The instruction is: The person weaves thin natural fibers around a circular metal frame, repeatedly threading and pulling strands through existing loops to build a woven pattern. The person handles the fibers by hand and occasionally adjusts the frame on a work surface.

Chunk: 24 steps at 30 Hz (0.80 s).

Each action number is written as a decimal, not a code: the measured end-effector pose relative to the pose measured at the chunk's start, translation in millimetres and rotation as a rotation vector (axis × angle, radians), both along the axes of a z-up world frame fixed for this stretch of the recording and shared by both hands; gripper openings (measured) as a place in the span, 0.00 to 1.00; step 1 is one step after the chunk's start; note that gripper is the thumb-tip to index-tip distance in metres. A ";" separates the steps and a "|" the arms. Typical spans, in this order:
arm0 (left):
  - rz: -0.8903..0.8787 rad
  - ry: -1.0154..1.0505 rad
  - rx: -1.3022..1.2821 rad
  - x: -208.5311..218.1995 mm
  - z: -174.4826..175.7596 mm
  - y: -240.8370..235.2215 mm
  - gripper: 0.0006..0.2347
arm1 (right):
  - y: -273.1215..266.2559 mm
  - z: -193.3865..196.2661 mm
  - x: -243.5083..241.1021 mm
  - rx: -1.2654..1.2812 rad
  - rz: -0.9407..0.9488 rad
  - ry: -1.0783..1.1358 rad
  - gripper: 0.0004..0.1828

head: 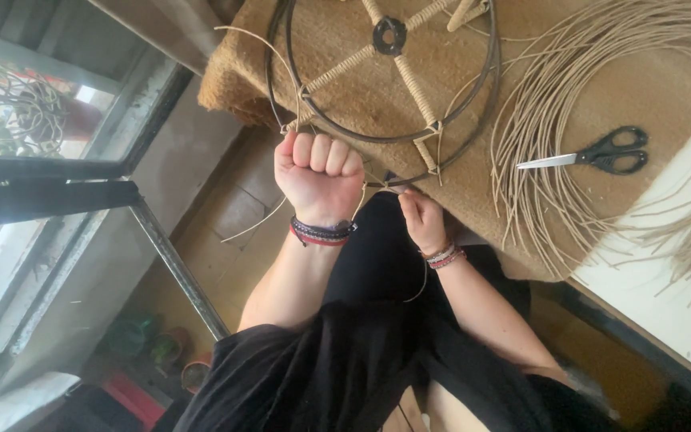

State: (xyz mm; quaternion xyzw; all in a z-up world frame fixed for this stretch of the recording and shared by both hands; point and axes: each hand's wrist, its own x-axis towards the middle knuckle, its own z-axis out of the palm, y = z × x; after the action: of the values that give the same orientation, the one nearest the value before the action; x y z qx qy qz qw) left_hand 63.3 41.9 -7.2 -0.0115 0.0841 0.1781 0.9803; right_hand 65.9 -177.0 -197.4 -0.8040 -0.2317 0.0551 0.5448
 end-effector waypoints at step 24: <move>-0.230 0.606 1.328 -98.5 -23.1 -65.1 0.17 | -0.7 120.1 -32.3 -0.412 0.299 0.309 0.11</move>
State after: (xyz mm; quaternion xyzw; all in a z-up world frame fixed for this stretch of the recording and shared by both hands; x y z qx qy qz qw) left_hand -35.1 -23.2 -30.3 0.6427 0.2262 0.0831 0.7272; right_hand 33.5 -177.7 -77.3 -0.8367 -0.2458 0.3025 0.3847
